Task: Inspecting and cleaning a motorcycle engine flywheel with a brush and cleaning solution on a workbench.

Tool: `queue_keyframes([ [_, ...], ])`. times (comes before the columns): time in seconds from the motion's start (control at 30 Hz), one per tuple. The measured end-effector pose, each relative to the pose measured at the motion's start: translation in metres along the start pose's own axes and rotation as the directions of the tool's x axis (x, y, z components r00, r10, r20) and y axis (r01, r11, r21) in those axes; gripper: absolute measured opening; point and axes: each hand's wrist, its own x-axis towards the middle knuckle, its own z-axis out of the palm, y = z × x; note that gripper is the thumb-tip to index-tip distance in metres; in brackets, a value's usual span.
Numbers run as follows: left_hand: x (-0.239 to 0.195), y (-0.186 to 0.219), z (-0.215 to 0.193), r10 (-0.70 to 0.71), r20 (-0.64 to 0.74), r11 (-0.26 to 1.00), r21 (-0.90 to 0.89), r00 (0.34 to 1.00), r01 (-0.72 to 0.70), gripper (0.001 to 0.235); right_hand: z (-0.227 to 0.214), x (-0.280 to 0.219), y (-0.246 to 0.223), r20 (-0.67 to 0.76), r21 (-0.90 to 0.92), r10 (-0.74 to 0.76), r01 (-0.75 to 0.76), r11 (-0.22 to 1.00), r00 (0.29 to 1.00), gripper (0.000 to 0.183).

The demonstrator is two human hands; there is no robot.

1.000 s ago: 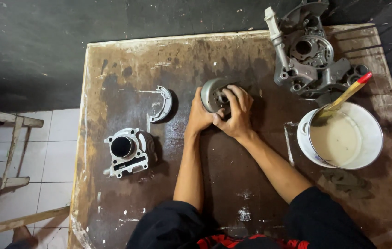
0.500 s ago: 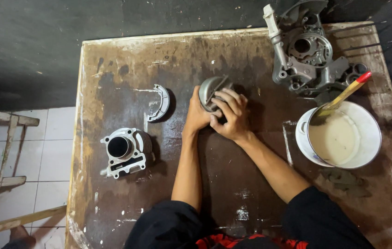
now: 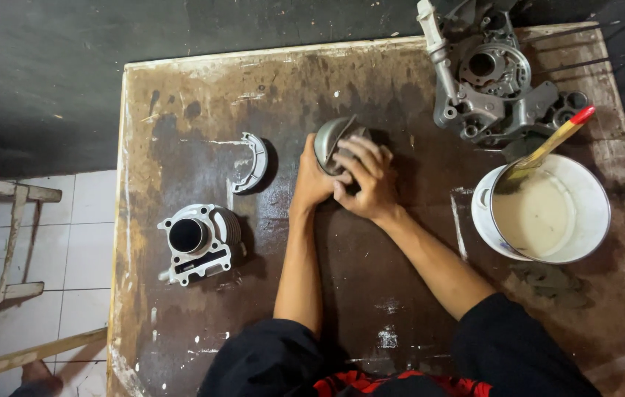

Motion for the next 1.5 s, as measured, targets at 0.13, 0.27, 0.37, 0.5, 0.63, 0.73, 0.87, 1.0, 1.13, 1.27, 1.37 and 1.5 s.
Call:
queue_keyframes([
  [0.13,0.001,0.008,0.002,-0.051,-0.003,0.998,-0.025,0.999,0.051,0.081,-0.011,0.02,-0.01,-0.106,0.207,0.151,-0.126,0.97,0.983,0.062],
  [0.27,0.002,0.005,0.003,-0.122,-0.002,0.991,-0.062,0.993,0.121,0.078,-0.003,0.008,0.001,-0.111,0.17,0.148,-0.128,0.977,0.983,0.058],
  [0.37,0.002,0.0,0.002,-0.113,0.004,0.991,-0.072,0.994,0.113,0.08,0.004,0.0,0.007,-0.057,0.121,0.066,-0.059,0.991,0.996,0.044],
  [0.5,-0.001,0.001,0.002,-0.061,0.01,0.992,-0.106,0.998,0.062,0.079,-0.012,0.019,-0.01,-0.067,0.16,0.114,-0.102,0.982,0.991,0.059],
  [0.63,0.001,0.005,0.003,-0.055,-0.024,0.998,0.024,0.998,0.055,0.079,-0.008,0.013,-0.005,-0.124,0.186,0.156,-0.131,0.974,0.98,0.07],
  [0.73,0.003,0.003,0.002,-0.081,0.0,0.995,-0.054,0.997,0.081,0.083,0.0,0.006,0.001,-0.076,0.082,0.062,-0.055,0.995,0.995,0.055],
  [0.87,0.0,0.007,0.002,-0.066,-0.005,0.998,-0.024,0.998,0.066,0.082,-0.002,0.01,-0.004,-0.066,0.117,0.112,-0.103,0.988,0.992,0.063],
  [1.0,0.001,0.006,0.0,-0.129,0.009,0.991,-0.031,0.992,0.129,0.081,0.013,-0.005,0.007,-0.11,0.054,0.073,-0.067,0.996,0.991,0.057],
  [1.13,0.0,0.002,0.0,-0.018,0.011,1.0,-0.019,1.0,0.018,0.079,-0.003,0.006,-0.004,-0.037,0.041,0.039,-0.038,0.998,0.999,0.046],
  [1.27,0.0,0.002,0.001,-0.073,0.014,0.996,-0.049,0.997,0.073,0.078,-0.003,0.007,-0.005,-0.104,0.111,0.149,-0.137,0.984,0.983,0.062],
  [1.37,0.001,0.003,0.001,-0.028,0.012,0.999,-0.024,1.0,0.028,0.079,0.001,0.001,0.0,-0.074,0.057,0.089,-0.085,0.995,0.993,0.054],
  [1.5,0.0,0.007,0.001,-0.094,0.009,0.995,-0.039,0.996,0.094,0.078,-0.004,0.011,-0.006,-0.123,0.165,0.169,-0.148,0.975,0.978,0.077],
])
